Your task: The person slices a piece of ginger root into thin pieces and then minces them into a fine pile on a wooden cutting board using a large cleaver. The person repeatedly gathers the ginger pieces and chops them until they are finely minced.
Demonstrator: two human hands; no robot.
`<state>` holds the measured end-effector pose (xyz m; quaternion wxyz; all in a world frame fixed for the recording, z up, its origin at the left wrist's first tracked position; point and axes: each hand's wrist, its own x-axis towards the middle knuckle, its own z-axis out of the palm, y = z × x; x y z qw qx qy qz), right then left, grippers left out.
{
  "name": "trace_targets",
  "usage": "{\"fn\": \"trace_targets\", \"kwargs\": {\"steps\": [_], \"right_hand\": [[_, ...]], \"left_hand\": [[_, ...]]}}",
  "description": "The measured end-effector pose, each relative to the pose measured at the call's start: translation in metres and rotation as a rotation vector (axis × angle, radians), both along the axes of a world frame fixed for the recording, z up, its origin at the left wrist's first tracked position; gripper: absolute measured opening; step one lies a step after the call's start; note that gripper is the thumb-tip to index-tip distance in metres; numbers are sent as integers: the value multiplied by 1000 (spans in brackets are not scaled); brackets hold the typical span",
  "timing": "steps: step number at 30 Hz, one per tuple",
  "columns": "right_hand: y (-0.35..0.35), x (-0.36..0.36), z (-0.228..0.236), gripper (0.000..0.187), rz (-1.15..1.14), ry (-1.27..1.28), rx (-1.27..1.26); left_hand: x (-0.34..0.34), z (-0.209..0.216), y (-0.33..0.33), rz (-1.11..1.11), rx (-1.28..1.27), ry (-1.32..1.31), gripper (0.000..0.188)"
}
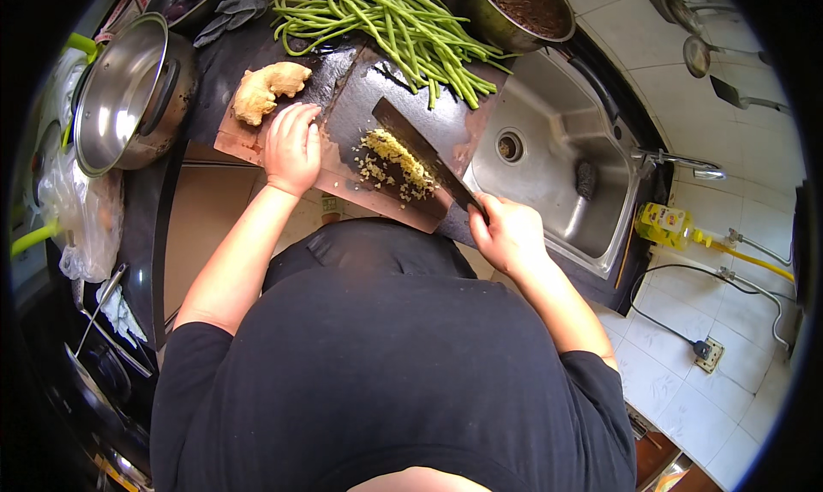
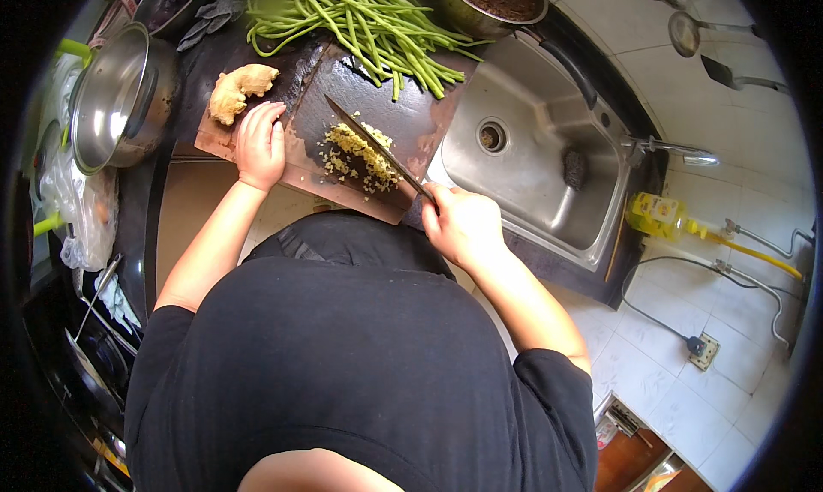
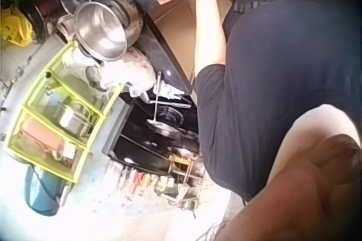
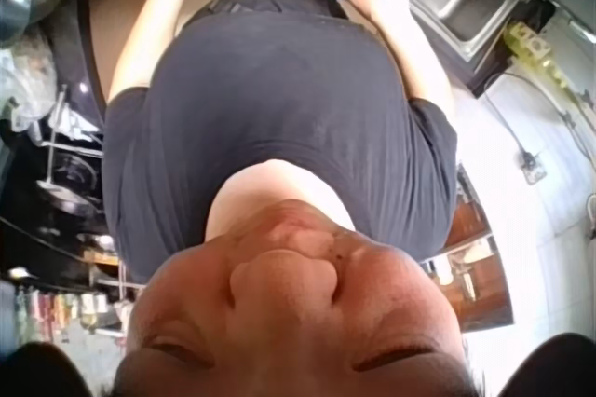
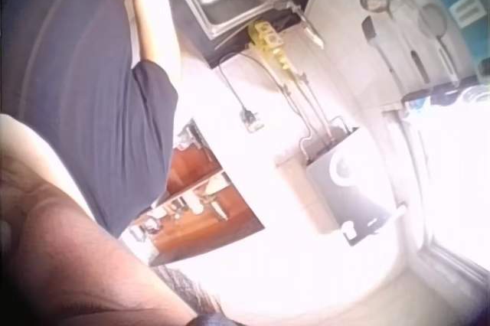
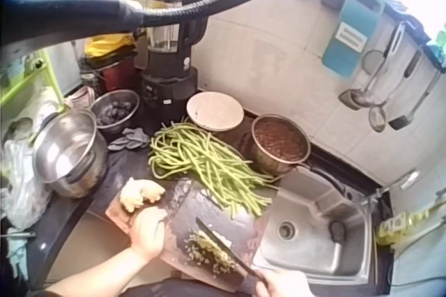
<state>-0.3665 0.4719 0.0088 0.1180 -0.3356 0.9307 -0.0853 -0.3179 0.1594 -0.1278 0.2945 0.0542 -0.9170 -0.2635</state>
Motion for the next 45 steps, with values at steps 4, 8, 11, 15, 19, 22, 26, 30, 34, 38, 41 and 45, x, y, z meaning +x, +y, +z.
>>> {"fn": "trace_targets", "kwargs": {"steps": [4,8,11,15,19,22,26,30,34,38,41,45], "right_hand": [[-1,-2,7,21,-1,-11,41],[2,1,0,21,-15,23,-5],[-1,0,-3,20,-11,15,5],[-2,5,0,20,11,11,-17],[-4,4,3,21,30,-14,21],[-2,8,6,20,49,-6,2],[0,2,-1,20,61,-28,14],[3,-1,4,21,-21,9,10],[3,-2,-3,22,-63,59,68],[2,4,7,22,-49,28,-9],[1,5,-3,21,-9,32,-19],[-4,4,7,22,-17,-18,-8]], "left_hand": [[1,-2,-1,-10,13,3,23],[0,0,1,-2,-2,8,23],[0,0,-1,2,-7,0,23],[0,3,0,-5,0,-1,23],[0,1,1,-10,0,0,23],[0,0,1,-12,-8,-1,22],[0,-1,-1,3,-24,-5,22],[0,0,0,-8,-4,0,22],[0,0,1,-7,-9,-2,21],[-1,-1,1,-8,-8,3,21],[-1,0,0,-4,-15,2,21],[1,-2,-1,-2,-7,-8,21]]}}
